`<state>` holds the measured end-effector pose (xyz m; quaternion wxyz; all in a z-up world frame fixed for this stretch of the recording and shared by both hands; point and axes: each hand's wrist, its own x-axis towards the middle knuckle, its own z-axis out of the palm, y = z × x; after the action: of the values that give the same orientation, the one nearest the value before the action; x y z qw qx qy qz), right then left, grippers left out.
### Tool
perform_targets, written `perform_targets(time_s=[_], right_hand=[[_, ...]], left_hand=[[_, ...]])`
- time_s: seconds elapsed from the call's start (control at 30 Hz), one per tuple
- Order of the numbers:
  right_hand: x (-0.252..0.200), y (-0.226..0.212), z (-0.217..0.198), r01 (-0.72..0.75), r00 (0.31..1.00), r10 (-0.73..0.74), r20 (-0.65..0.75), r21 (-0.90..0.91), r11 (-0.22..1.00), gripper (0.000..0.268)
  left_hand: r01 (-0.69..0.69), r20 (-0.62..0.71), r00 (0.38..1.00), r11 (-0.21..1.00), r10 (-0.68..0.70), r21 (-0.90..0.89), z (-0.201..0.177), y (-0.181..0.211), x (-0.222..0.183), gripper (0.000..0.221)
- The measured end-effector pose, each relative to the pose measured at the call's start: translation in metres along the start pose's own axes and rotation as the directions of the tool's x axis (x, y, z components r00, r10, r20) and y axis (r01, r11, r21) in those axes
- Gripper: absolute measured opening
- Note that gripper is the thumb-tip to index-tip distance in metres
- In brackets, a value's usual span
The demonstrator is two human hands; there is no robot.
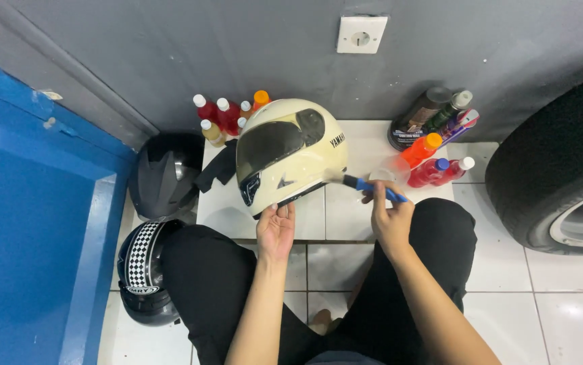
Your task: The person paints a white motorcycle helmet with a brush, applying a light-colored substance to the top, sides, and front sections. The helmet is rotated to access different areas, and the brush is repeatedly dipped into a small container.
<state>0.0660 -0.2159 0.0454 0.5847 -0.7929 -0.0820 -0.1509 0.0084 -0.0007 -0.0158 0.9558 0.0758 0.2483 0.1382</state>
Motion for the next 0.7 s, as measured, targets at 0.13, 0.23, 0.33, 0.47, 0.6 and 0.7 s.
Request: perform_targets(time_s=[0.13, 0.23, 0.33, 0.47, 0.6, 0.7], right_hand=[[-0.004, -0.013, 0.002, 0.065, 0.997, -0.064, -0.036, 0.020, 0.998, 0.024], [-0.011, -0.019, 0.002, 0.110, 0.988, -0.118, 0.097, 0.090, 0.990, 0.024], [-0.011, -0.006, -0.003, 0.156, 0.985, -0.154, 0.077, -0.024, 0.987, 0.021], [-0.015, -0.006, -0.002, 0.181, 0.981, -0.186, -0.052, -0.076, 0.980, 0.020], [-0.026, -0.035, 0.006, 0.403, 0.904, -0.393, 0.169, -0.026, 0.915, 0.014], [-0.014, -0.011, -0.003, 0.360, 0.931, -0.364, 0.003, -0.151, 0.921, 0.017]], left_hand=[[0.005, 0.043, 0.999, 0.996, -0.009, 0.092, -0.010, -0.009, 0.010, 0.030], [0.027, 0.064, 0.997, 0.990, -0.036, 0.138, -0.043, -0.020, 0.028, 0.034], [0.044, 0.113, 0.991, 0.980, -0.066, 0.193, -0.054, -0.023, 0.035, 0.041], [0.057, 0.132, 0.988, 0.977, -0.085, 0.208, -0.036, -0.022, 0.022, 0.042], [0.058, 0.157, 0.983, 0.970, -0.097, 0.236, -0.037, -0.031, 0.027, 0.041], [0.054, 0.145, 0.985, 0.971, -0.089, 0.233, -0.021, -0.025, 0.013, 0.042]])
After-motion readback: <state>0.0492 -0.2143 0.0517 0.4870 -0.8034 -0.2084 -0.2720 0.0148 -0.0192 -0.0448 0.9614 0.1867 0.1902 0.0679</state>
